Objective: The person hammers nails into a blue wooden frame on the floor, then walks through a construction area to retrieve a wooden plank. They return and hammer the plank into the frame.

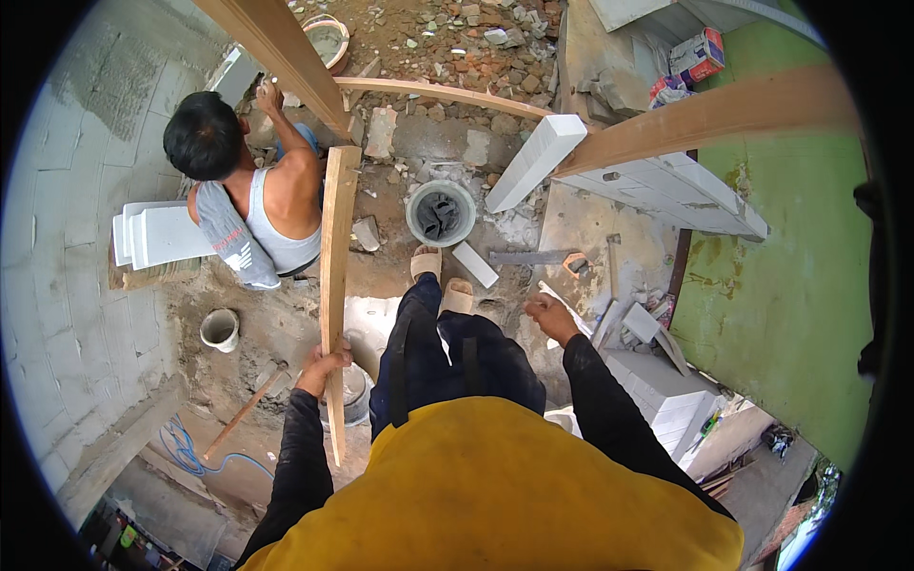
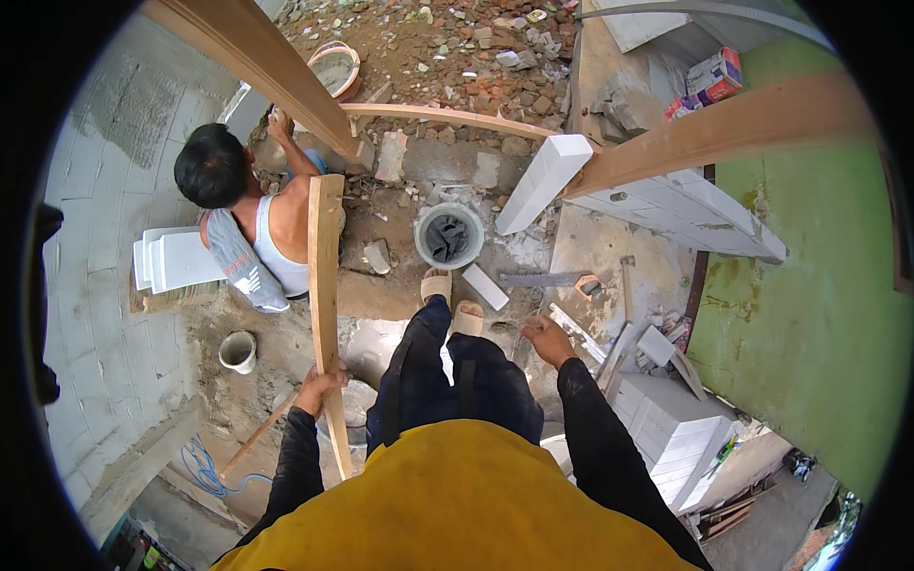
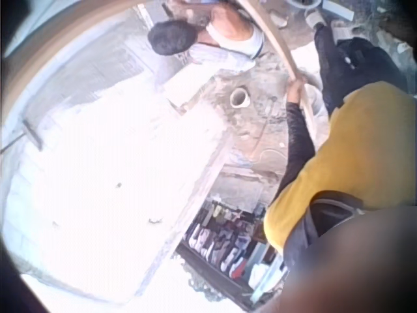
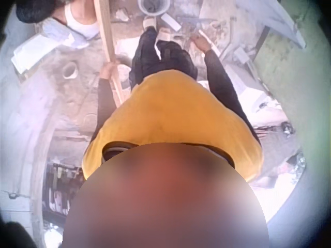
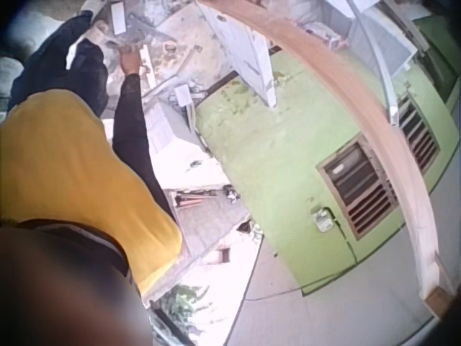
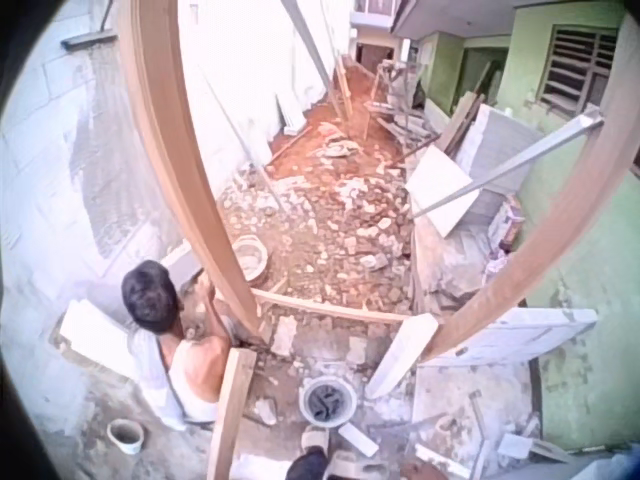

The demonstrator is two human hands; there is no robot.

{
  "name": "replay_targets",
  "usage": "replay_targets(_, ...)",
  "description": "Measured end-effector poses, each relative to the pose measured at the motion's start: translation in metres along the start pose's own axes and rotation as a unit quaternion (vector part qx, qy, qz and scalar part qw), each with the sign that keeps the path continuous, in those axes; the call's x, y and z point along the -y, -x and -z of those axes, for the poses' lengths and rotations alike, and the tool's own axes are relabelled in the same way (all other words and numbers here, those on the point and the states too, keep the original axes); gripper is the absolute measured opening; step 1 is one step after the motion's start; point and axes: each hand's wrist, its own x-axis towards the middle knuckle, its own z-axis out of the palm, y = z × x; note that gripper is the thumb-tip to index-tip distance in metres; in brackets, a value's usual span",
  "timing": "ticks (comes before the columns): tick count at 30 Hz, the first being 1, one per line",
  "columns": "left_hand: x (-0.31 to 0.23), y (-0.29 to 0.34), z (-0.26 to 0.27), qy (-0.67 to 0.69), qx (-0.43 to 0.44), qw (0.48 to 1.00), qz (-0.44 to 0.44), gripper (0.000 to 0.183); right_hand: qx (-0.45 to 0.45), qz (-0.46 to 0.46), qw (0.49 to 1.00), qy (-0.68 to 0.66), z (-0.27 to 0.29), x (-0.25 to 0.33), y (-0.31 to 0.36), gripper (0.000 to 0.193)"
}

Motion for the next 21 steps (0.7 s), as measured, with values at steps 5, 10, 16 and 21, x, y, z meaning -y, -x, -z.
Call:
replay_targets(5,-0.036,0.018,-0.050,-0.106,-0.107,0.989,-0.010,0.024,0.039,0.387,0.869,0.308,-0.064,0.058,0.000,0.053)
replay_targets(10,-0.053,0.036,-0.093,-0.165,-0.146,0.974,-0.046,0.034,0.322,0.301,0.818,0.370,-0.088,0.092,-0.026,0.032)
replay_targets(16,-0.068,0.023,-0.097,-0.195,-0.143,0.969,-0.047,0.039,0.260,0.311,0.848,0.340,-0.044,0.144,-0.030,0.032)
replay_targets(21,-0.091,0.002,-0.080,-0.145,-0.108,0.980,-0.083,0.032,0.179,0.311,0.885,0.298,0.032,0.273,0.026,0.035)
